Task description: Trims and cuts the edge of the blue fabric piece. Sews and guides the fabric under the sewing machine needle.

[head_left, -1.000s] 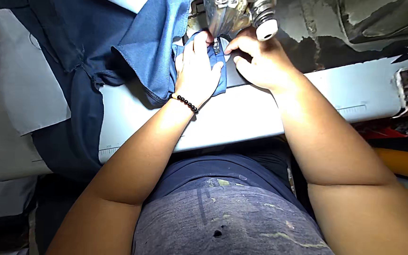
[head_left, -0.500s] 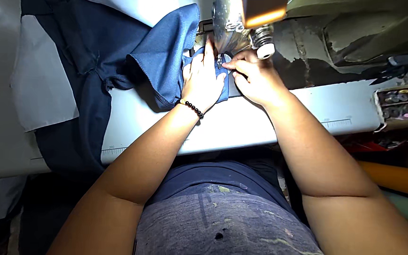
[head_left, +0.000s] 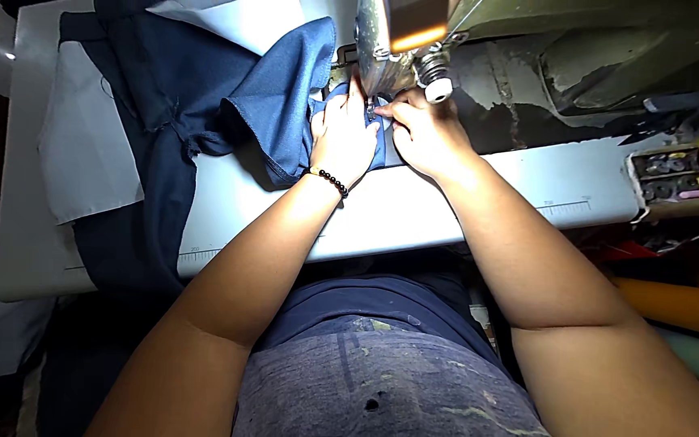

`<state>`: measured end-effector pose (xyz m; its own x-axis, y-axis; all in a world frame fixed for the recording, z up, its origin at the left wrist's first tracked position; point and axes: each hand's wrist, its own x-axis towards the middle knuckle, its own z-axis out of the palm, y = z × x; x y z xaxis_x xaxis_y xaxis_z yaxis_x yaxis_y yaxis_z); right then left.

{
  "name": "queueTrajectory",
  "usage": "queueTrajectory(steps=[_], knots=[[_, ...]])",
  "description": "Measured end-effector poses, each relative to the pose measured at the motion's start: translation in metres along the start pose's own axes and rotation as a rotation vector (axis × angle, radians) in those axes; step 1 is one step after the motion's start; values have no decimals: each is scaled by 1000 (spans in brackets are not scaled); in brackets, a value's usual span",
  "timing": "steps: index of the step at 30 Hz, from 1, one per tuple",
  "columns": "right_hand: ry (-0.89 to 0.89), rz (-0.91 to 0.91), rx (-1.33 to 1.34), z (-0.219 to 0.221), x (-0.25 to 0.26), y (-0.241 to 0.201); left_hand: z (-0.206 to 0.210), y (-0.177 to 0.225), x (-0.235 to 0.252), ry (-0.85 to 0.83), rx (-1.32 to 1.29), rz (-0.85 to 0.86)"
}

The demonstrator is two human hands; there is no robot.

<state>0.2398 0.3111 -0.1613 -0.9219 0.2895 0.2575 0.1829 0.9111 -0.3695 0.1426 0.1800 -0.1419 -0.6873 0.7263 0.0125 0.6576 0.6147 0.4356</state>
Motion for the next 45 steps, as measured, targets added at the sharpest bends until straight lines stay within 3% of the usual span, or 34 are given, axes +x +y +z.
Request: queueTrajectory(steps=[5,7,10,14,20,25,28,30,34,37,40,42,43,45], knots=[[-6,-6,32,-1,-2,0,-15,2,-12,-62,109,88],[-85,-34,106,-10,-10,-4,-35,-9,-38,-3,252,287],[-140,-227,171,-16,-21,-17,-80,-42,-68,95,365,544],[-264,-329,-131,-20,-9,-38,-114,-94,-74,-89,622,536],[-405,-296,-263,-40,15,-52,-139,-113,-83,-52,564,628],[-398,-254,-272,-40,8,-57,-117,-117,-76,-159,507,595],[-380,-240,-308,-43,5,-59,-112,-118,-71,-132,466,503],[-364,-236,-282,-44,2,-54,-130,-110,-78,-66,367,455],[-406,-269,-64,-49,-6,-52,-186,-104,-110,182,307,675],[-231,-361,96,-31,-26,-58,-200,-140,-134,263,350,702],[1,-288,36,-1,-64,-76,-187,-174,-149,156,384,561],[-46,-130,19,8,-86,-87,-168,-181,-151,-30,425,365],[-58,-81,12,9,-90,-90,-157,-173,-149,-105,452,278],[-84,-73,-27,6,-88,-92,-134,-130,-145,-134,407,324]])
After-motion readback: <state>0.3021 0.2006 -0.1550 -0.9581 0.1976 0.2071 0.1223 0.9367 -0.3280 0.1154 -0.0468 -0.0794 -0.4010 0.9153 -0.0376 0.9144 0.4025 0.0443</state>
